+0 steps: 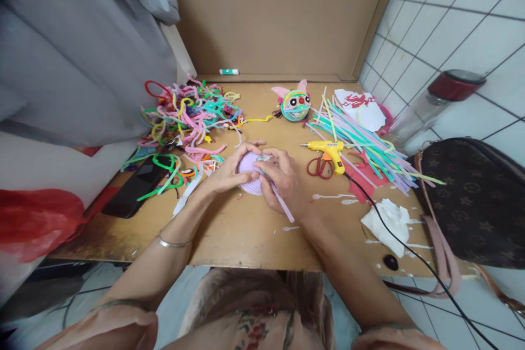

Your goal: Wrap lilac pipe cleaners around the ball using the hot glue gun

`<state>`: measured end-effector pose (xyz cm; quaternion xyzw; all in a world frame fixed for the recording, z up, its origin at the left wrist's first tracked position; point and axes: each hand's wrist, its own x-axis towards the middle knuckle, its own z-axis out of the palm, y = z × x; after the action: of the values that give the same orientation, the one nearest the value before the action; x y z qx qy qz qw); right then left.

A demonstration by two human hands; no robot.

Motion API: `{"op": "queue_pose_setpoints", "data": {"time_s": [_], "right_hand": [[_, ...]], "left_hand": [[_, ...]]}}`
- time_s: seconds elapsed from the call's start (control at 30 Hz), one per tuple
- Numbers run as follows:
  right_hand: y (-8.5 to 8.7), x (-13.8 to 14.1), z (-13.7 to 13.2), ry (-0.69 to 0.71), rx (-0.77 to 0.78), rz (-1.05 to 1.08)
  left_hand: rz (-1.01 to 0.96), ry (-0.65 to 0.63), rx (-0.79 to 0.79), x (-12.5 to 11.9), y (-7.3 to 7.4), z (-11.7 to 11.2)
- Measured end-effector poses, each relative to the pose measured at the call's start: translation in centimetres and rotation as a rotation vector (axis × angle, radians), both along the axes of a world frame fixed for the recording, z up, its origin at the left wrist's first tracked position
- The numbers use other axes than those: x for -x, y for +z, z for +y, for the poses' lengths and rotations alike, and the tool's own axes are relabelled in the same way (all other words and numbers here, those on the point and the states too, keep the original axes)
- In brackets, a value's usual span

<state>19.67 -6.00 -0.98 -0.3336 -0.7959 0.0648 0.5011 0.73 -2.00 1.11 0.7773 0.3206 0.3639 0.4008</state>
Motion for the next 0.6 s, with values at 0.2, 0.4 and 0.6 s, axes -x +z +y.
{"op": "queue_pose_setpoints", "data": {"time_s": [0.2,0.4,0.6], "right_hand": [[-0.03,-0.09,0.01,-0.001,0.028,0.004],[-0.33,-0.26,0.50,-0.014,0.010,0.020],[-0.07,-0.27,0.50,-0.018,0.018,0.017]], "left_hand": [[0.097,0.104,-0.196,0.11,-0.11,0.06],[0.023,0.148,-0.267,-0.05,-0.20,-0.34],[0.040,0.146,-0.276,0.03,-0.38,-0.53]]}}
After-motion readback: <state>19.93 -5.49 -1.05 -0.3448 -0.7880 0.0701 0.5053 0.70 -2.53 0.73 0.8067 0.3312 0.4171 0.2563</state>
